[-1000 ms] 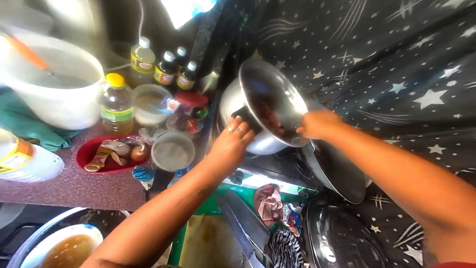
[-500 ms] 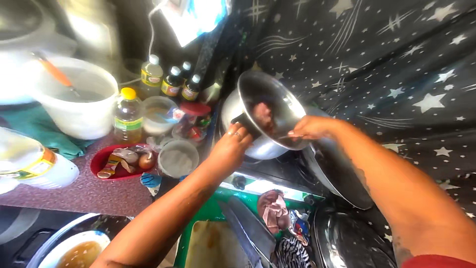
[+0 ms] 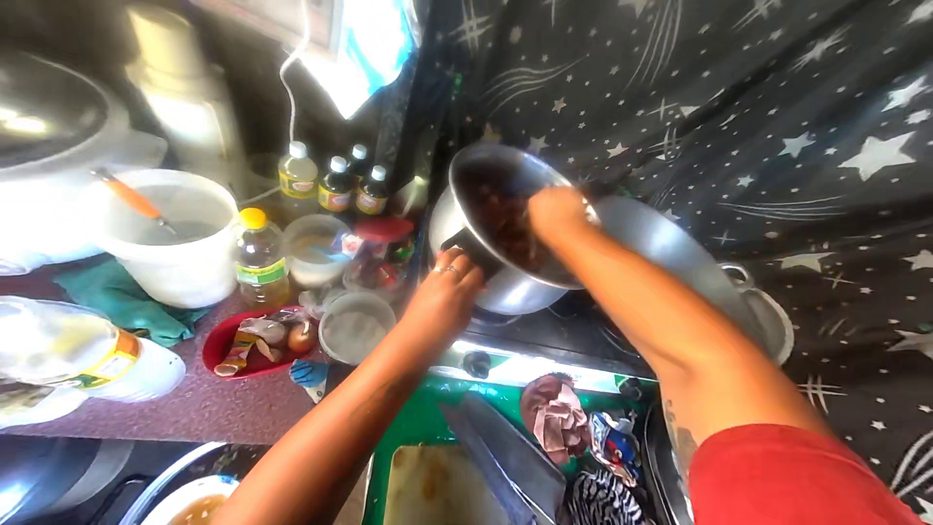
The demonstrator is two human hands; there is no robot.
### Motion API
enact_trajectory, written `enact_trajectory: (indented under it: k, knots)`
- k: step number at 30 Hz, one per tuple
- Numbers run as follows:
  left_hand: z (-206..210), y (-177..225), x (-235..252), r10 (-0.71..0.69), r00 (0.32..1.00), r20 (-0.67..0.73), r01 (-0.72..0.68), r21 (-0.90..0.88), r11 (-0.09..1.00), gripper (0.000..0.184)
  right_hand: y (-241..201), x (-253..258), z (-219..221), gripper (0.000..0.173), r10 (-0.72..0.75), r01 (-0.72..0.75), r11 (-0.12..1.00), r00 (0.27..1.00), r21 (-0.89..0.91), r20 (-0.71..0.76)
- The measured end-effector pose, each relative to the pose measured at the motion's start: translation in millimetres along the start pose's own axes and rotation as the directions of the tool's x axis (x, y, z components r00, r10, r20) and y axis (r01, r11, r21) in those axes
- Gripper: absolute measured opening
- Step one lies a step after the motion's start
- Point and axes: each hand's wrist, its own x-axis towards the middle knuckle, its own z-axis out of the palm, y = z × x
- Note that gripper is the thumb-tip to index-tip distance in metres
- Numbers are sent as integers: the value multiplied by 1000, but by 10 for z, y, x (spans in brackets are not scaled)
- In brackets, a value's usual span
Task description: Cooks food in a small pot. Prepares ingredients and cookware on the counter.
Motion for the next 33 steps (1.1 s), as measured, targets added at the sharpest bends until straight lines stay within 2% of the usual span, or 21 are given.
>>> enact_trajectory:
  k: [1,3,7,9,12,15,17,21,23,26,29,31,33]
  knots:
    - [4,-1,3,-4,1000,0,4,0,1000,15,-64,-11,48,17,-45,45,999,999,-29,-2]
    - [6,-9,-8,-8,1000,-6,8,1,1000,16,-22,-109,-127,16,-109,108,992,994,-72,-14]
    - [-6,39,-23,-35,999,5,35,-15,999,15,137,-651,-886,19,-70,58,988,994,-140,-85]
    - [-6,54,0,-42,999,3,42,-13,999,13,15,-822,-1035,21,-66,48,984,993,-170,-101]
    - [-9,43,1,-40,999,2,40,1,999,13,-268,-653,-652,13,-120,108,978,991,-179,-57]
    - [-27,72,-8,-58,998,37,57,17,998,15,-278,-272,-203,16,-110,111,986,994,-122,21]
    - [-22,54,-8,-53,998,23,52,15,999,15,-162,-233,-308,16,-72,70,993,997,-96,-9]
    - [-13,54,-8,-52,999,16,52,-11,999,15,-151,-690,-857,12,-8,-3,989,997,-150,-72]
    - [-20,59,6,-58,998,29,58,-14,998,15,-257,-796,-761,11,-77,68,980,996,-185,-43]
    - [-22,59,4,-49,999,18,49,-10,999,15,-270,-615,-260,12,-209,213,958,977,-192,39]
    - [-52,41,7,-42,999,23,42,-3,999,15,19,-451,-408,23,-96,101,988,994,-120,44]
    - [-44,40,-1,-41,999,25,41,-4,999,15,192,-532,-725,27,3,-6,998,999,-64,-42]
    - [-28,48,-6,-37,999,10,37,-6,999,15,306,-583,-978,36,31,-29,999,995,16,-90]
